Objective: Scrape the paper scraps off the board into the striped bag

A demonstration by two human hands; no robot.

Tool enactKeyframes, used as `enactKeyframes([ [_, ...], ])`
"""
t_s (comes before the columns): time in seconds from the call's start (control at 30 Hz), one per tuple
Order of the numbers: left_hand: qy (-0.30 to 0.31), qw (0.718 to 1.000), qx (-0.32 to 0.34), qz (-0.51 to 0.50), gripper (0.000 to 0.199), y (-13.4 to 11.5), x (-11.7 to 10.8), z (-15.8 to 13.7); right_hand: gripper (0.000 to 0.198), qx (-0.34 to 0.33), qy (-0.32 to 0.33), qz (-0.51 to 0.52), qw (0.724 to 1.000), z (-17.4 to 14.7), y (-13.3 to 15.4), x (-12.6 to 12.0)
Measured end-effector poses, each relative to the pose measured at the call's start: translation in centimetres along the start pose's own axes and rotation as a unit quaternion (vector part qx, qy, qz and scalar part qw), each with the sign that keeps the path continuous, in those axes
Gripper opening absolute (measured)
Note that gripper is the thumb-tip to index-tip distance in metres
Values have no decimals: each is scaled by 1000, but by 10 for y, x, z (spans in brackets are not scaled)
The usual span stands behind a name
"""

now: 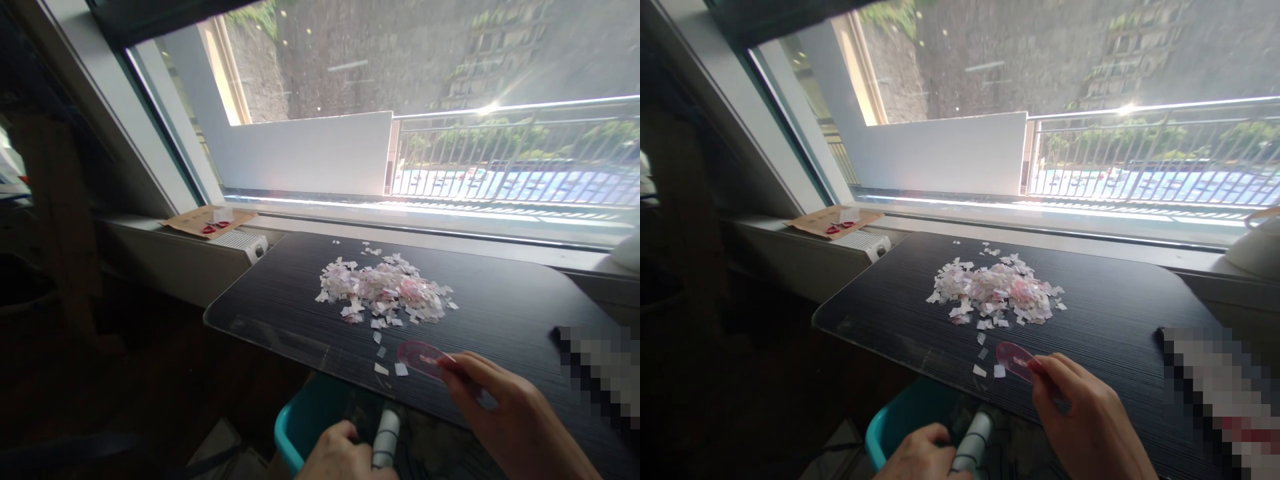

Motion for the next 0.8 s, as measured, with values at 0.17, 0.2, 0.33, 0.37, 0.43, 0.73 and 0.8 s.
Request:
enactKeyframes([
  [0.17,3,1000,10,-15,32,-8,3,6,18,-11,27,39,999,-13,8,10],
  [0.2,8,1000,9,-20,33,-9,3,7,20,-12,45,56,997,-12,10,16],
  [0.33,19,999,-11,-30,33,-7,3,11,21,-10,56,94,994,-4,15,25],
  [0.37,21,999,-10,-28,31,-7,3,11,21,-10,55,100,993,-2,15,26],
  [0.43,30,999,-13,-28,27,-6,3,12,21,-8,67,112,991,0,17,30],
  [0.73,87,983,-98,-129,28,2,27,7,20,-14,57,129,990,-10,16,26],
  [0.8,101,980,-113,-127,31,4,28,7,19,-13,66,131,989,-13,15,27],
])
Point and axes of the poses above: each hand's wrist, its own z-axis towards the middle knuckle, its own x-axis out of the palm, y = z × x, the point moved 9 cm from there along z, towards the middle knuckle, and after that the axes turned 11 degrees about z, right-handed, at the moved point
